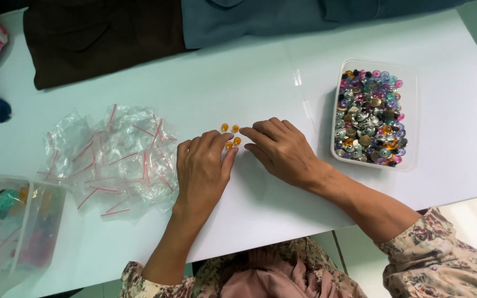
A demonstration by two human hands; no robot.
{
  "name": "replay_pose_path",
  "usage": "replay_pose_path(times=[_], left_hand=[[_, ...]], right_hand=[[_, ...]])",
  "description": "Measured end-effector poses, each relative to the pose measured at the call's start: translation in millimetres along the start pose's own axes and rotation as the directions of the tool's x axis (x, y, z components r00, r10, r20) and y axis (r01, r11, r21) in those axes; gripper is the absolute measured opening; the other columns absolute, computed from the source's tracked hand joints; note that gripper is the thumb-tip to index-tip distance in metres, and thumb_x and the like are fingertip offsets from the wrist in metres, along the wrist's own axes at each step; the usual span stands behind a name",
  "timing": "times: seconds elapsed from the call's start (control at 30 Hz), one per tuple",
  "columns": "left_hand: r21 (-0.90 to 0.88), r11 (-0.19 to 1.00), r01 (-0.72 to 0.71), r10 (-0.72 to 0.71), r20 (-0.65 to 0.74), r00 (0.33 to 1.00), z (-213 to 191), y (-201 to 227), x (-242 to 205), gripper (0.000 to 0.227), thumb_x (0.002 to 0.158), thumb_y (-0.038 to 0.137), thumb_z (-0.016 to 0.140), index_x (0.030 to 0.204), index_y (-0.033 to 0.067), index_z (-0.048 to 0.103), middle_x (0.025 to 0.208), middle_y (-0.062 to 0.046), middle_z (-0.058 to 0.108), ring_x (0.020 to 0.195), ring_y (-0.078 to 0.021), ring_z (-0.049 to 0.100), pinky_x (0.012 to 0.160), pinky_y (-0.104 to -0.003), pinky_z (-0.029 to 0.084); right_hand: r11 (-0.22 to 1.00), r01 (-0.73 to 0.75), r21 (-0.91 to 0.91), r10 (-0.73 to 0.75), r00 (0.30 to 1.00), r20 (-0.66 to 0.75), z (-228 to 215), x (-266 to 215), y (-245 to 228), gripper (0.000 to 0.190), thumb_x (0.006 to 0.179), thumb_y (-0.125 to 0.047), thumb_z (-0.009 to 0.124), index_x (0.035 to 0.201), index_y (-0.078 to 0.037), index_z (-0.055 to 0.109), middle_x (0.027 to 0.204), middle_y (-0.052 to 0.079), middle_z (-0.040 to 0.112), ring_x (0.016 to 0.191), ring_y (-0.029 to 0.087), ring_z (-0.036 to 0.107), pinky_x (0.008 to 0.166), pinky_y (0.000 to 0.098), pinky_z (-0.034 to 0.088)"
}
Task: Sorting various buttons from a container and placing them into small plastic bags.
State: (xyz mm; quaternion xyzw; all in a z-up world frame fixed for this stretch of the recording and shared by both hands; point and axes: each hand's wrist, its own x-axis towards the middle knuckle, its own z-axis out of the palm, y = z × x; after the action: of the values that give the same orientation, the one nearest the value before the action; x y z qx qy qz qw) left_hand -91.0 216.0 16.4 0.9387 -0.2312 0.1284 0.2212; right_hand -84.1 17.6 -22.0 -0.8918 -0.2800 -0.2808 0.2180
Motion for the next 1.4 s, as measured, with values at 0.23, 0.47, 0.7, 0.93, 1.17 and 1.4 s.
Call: replay_pose_path(times=[0.23,0.47,0.7,0.93,1.17,1.4], left_hand=[[-0.104,0.971,-0.213,0.204,-0.094,0.974,6,58,23,0.019,0.093,0.021,0.077,0.109,0.0110,0.076,0.098,-0.008,0.072,0.099,-0.0274,0.071,0.095,-0.046,0.047],[-0.122,0.897,-0.426,0.414,-0.112,0.904,53,126,49,0.007,0.088,0.008,0.080,0.088,0.0108,0.073,0.090,-0.005,0.066,0.082,-0.0271,0.061,0.083,-0.041,0.041],[0.227,0.892,-0.392,0.376,0.111,0.920,113,147,67,0.023,0.068,0.001,0.078,0.069,0.0229,0.071,0.080,0.001,0.060,0.079,-0.0235,0.057,0.081,-0.039,0.040],[0.238,0.886,-0.397,0.408,0.005,0.913,119,141,75,0.026,0.069,-0.004,0.078,0.070,0.0216,0.071,0.076,0.002,0.061,0.076,-0.0222,0.057,0.078,-0.038,0.041],[0.226,0.888,-0.400,0.445,-0.205,0.872,132,138,94,0.025,0.073,-0.007,0.075,0.071,0.0166,0.067,0.072,-0.001,0.059,0.070,-0.0234,0.057,0.074,-0.038,0.042],[0.067,0.912,-0.404,0.409,-0.233,0.883,101,130,83,0.014,0.095,0.010,0.074,0.083,0.0155,0.069,0.076,-0.001,0.058,0.070,-0.0254,0.058,0.073,-0.039,0.040]], right_hand=[[0.993,-0.109,0.048,0.113,0.989,-0.092,-109,-19,25,0.018,0.092,-0.009,0.079,0.110,-0.010,0.078,0.103,0.009,0.071,0.089,0.030,0.067,0.081,0.0411,0.054],[0.910,-0.286,-0.300,0.322,0.944,0.077,-177,-91,78,0.014,0.100,-0.011,0.083,0.113,-0.007,0.080,0.110,0.013,0.073,0.097,0.031,0.065,0.084,0.0433,0.051],[0.788,-0.303,-0.535,0.446,0.881,0.159,-162,-114,103,0.016,0.098,-0.029,0.080,0.112,-0.021,0.081,0.110,0.004,0.073,0.094,0.029,0.059,0.079,0.0410,0.052],[0.774,-0.297,-0.559,0.438,0.889,0.135,-157,-118,114,0.014,0.098,-0.029,0.083,0.110,-0.023,0.079,0.108,0.003,0.071,0.098,0.030,0.060,0.078,0.0422,0.049],[0.809,-0.333,-0.484,0.392,0.920,0.023,-154,-115,122,0.027,0.095,-0.033,0.092,0.115,-0.020,0.080,0.113,0.007,0.069,0.102,0.029,0.060,0.083,0.0413,0.044],[0.915,-0.270,-0.302,0.277,0.961,-0.020,-154,-88,96,0.021,0.101,-0.016,0.091,0.118,-0.009,0.080,0.111,0.014,0.069,0.101,0.032,0.061,0.087,0.0427,0.045]])
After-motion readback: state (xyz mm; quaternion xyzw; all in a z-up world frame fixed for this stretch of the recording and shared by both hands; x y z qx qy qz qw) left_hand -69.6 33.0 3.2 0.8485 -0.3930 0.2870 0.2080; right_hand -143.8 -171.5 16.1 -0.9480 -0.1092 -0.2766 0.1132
